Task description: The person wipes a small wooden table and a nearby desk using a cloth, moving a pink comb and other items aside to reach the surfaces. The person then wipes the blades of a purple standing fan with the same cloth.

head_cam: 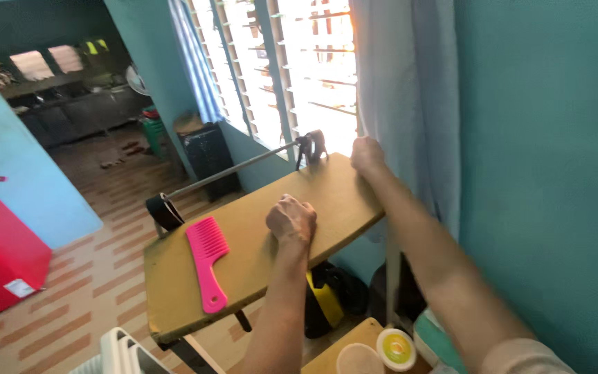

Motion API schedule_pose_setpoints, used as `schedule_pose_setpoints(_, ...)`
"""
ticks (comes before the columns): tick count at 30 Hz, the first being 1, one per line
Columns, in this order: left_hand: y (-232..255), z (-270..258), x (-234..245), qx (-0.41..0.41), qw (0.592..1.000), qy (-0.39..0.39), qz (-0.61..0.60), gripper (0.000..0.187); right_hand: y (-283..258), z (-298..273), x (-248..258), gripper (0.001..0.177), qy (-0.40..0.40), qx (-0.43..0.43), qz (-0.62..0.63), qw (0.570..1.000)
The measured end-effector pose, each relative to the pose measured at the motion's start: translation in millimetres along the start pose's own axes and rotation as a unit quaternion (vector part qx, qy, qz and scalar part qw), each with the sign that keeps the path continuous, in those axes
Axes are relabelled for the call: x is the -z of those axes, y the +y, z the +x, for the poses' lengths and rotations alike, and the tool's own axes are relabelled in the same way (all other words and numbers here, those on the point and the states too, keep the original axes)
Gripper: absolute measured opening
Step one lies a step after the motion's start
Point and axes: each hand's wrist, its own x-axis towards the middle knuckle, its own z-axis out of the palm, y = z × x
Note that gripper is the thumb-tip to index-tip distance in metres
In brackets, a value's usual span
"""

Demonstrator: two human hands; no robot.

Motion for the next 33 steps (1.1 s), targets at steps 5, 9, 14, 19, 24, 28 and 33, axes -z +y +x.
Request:
schedule_pose_setpoints(5, -3.2, 2.3, -0.3, 0.004, 0.997, -0.071, -0.002, 0.038, 50.3, -38.5, 69.8, 0.032, -0.120, 0.064, -0.050, 0.989)
schedule_pose_setpoints(9, 2.2, 1.3, -0.6, -0.016, 1.000, 0.014, 0.001, 0.039, 65.1, -56.1, 120.4, 0.034, -0.104, 0.037, -0.053, 0.992)
schedule_pose_setpoints(14, -1.7, -2.4, 0.9, -0.031, 0.999, 0.013, -0.013, 0.034, 9.8, -89.5, 85.7, 0.029, -0.033, 0.215, 0.004, 0.976)
schedule_pose_setpoints(19, -2.3, -4.2, 4.8, -0.049, 0.998, 0.029, -0.010, 0.035, -13.4, -81.1, 47.7, 0.022, 0.021, 0.217, -0.029, 0.976)
schedule_pose_setpoints(24, -4.4, -4.1, 2.3, -0.054, 0.997, 0.039, -0.033, 0.033, 16.8, -65.2, 82.6, 0.023, -0.016, -0.005, 0.068, 0.998)
schedule_pose_setpoints(28, -5.3, -4.3, 2.0, -0.079, 0.994, 0.049, -0.051, 0.031, -28.8, -86.1, 53.0, 0.018, 0.003, 0.153, 0.123, 0.981)
schedule_pose_setpoints(33, -5.5, -6.7, 7.4, -0.069, 0.994, 0.045, -0.068, 0.031, -6.2, -53.0, 11.1, 0.027, 0.044, 0.069, 0.154, 0.985)
